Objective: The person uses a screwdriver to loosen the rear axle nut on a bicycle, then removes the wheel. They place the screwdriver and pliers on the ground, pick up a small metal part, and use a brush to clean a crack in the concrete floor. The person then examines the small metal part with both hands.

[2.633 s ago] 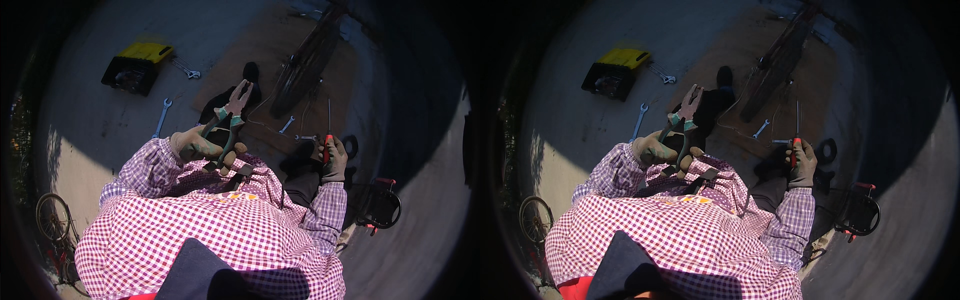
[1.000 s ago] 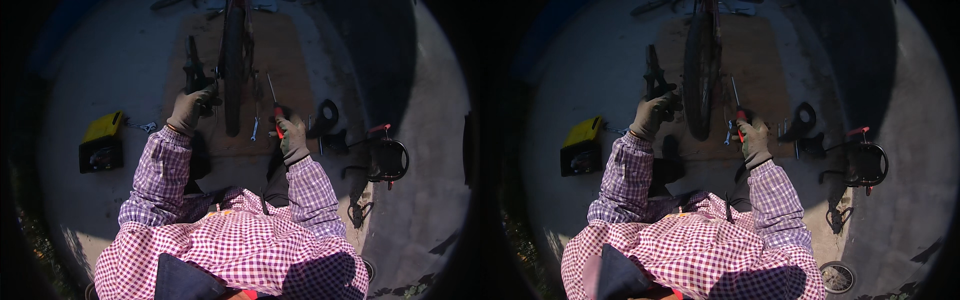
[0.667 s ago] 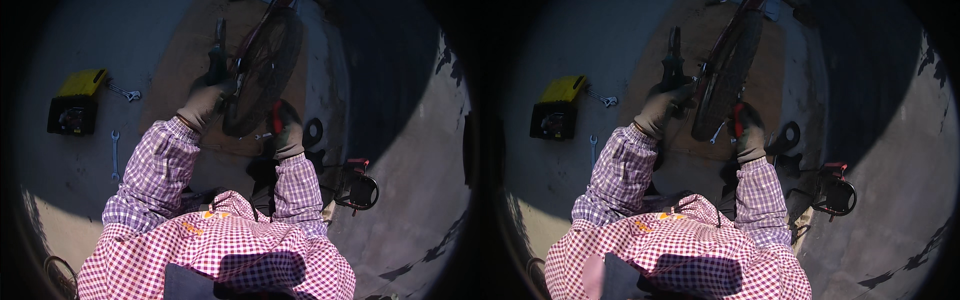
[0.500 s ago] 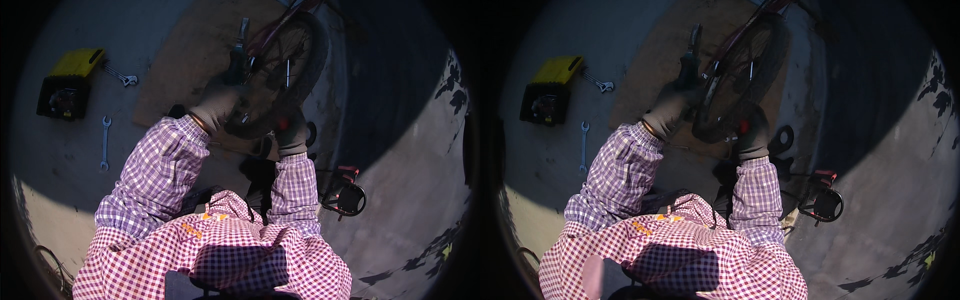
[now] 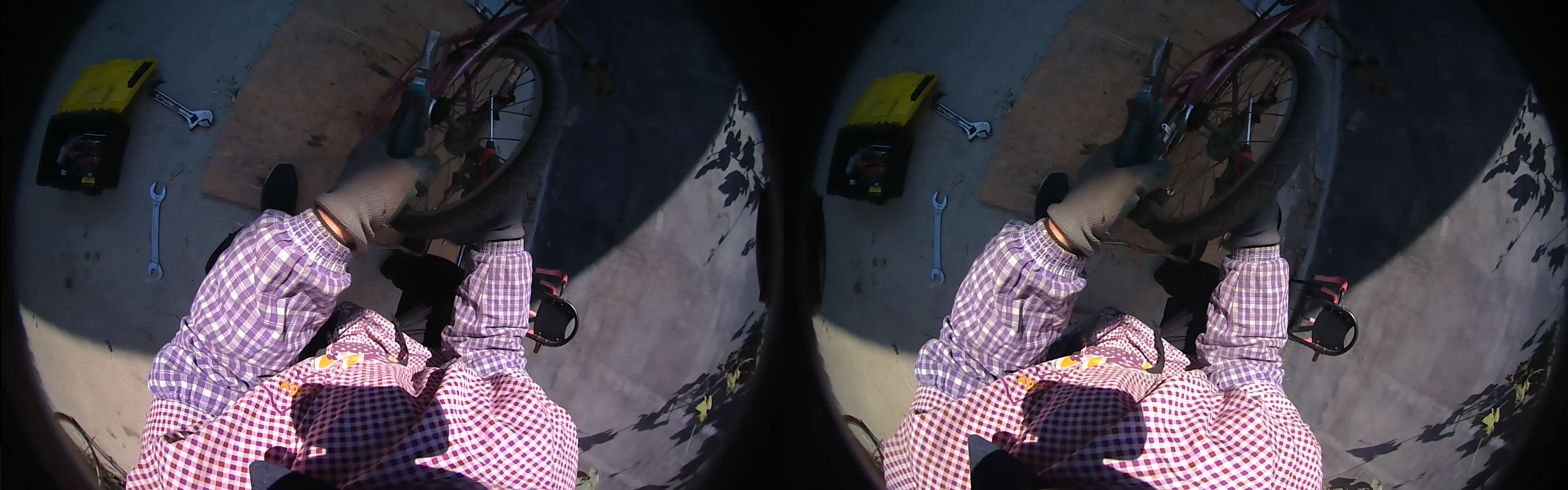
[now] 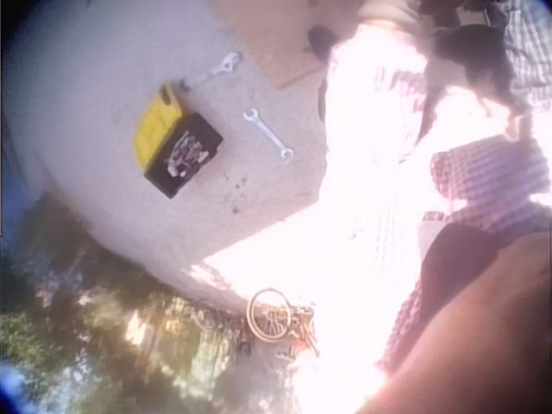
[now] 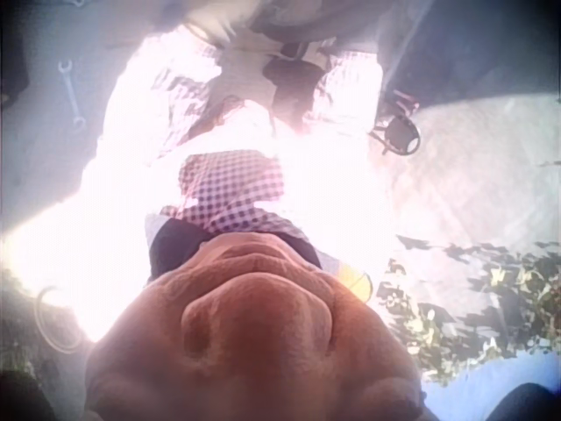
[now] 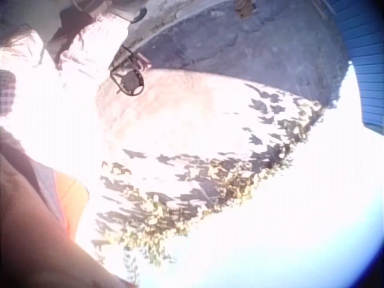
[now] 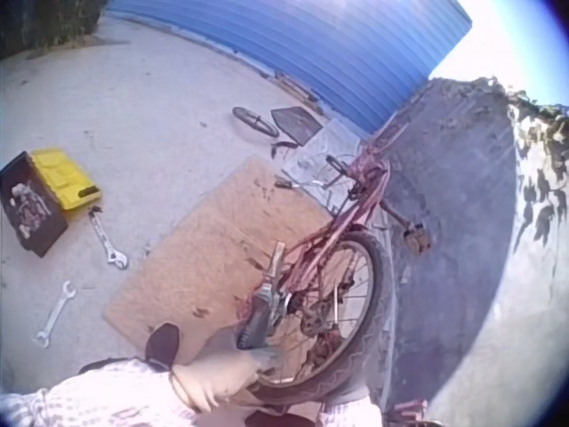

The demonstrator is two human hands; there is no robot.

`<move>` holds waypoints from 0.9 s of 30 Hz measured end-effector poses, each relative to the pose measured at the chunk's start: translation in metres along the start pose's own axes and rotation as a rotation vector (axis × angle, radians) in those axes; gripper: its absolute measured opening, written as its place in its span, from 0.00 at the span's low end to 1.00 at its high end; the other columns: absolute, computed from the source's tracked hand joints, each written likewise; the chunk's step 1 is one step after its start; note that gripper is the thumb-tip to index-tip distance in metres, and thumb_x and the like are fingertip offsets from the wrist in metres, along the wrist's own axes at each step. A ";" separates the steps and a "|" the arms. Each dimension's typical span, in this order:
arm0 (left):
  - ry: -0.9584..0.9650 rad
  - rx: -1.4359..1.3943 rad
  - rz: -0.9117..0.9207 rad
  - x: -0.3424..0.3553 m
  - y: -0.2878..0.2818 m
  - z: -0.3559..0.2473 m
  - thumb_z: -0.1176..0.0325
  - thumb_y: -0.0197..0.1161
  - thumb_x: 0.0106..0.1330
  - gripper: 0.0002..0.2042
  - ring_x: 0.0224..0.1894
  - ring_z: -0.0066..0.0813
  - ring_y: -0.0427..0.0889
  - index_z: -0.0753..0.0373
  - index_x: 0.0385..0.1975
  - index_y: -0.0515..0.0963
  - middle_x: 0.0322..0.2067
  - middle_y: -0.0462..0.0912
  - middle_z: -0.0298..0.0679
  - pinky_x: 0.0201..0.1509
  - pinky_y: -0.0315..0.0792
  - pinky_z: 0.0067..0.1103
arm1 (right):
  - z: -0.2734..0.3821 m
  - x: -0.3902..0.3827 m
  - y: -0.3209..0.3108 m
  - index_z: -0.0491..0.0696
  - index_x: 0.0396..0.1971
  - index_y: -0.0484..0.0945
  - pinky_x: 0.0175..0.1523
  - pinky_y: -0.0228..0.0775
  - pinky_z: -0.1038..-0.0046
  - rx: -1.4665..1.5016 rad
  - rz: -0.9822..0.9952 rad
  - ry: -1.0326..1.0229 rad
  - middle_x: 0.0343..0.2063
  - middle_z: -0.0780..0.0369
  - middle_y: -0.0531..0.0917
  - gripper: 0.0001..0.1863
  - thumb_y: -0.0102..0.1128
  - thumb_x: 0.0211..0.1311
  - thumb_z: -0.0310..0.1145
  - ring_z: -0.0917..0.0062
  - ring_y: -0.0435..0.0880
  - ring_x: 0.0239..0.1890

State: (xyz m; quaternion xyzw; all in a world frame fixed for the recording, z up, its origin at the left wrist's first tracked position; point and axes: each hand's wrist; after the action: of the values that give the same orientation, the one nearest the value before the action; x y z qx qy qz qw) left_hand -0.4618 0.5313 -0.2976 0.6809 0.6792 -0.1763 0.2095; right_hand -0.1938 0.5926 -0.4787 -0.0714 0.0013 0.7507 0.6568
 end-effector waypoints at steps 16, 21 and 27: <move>-0.070 -0.005 -0.059 0.035 0.061 0.057 0.64 0.68 0.67 0.15 0.32 0.25 0.85 0.64 0.50 0.79 0.33 0.86 0.37 0.35 0.77 0.23 | -0.091 -0.053 -0.056 0.43 0.52 0.81 0.48 0.81 0.69 0.046 -0.102 -0.123 0.44 0.56 0.88 0.19 0.69 0.61 0.31 0.67 0.89 0.46; -0.016 -0.020 -0.033 0.033 0.016 0.065 0.65 0.69 0.66 0.17 0.32 0.25 0.85 0.65 0.50 0.79 0.34 0.86 0.39 0.34 0.77 0.22 | -0.051 -0.102 -0.016 0.43 0.56 0.78 0.48 0.82 0.68 -0.521 -0.194 -0.209 0.45 0.56 0.87 0.19 0.64 0.66 0.30 0.65 0.89 0.44; -0.047 0.033 -0.069 0.037 -0.020 0.068 0.66 0.70 0.65 0.16 0.33 0.26 0.84 0.67 0.49 0.79 0.35 0.85 0.40 0.38 0.78 0.23 | -0.035 -0.093 0.024 0.43 0.56 0.78 0.46 0.82 0.70 -0.476 -0.184 -0.220 0.49 0.57 0.85 0.16 0.59 0.70 0.25 0.67 0.88 0.48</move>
State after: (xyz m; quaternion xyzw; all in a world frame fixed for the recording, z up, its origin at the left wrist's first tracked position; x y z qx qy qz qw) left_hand -0.4783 0.5266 -0.3760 0.6562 0.6941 -0.2108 0.2079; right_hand -0.2016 0.4942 -0.5050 -0.1416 -0.2530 0.6704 0.6830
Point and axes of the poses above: each hand's wrist, its own x-axis towards the middle knuckle, its own y-axis out of the palm, z = x × y
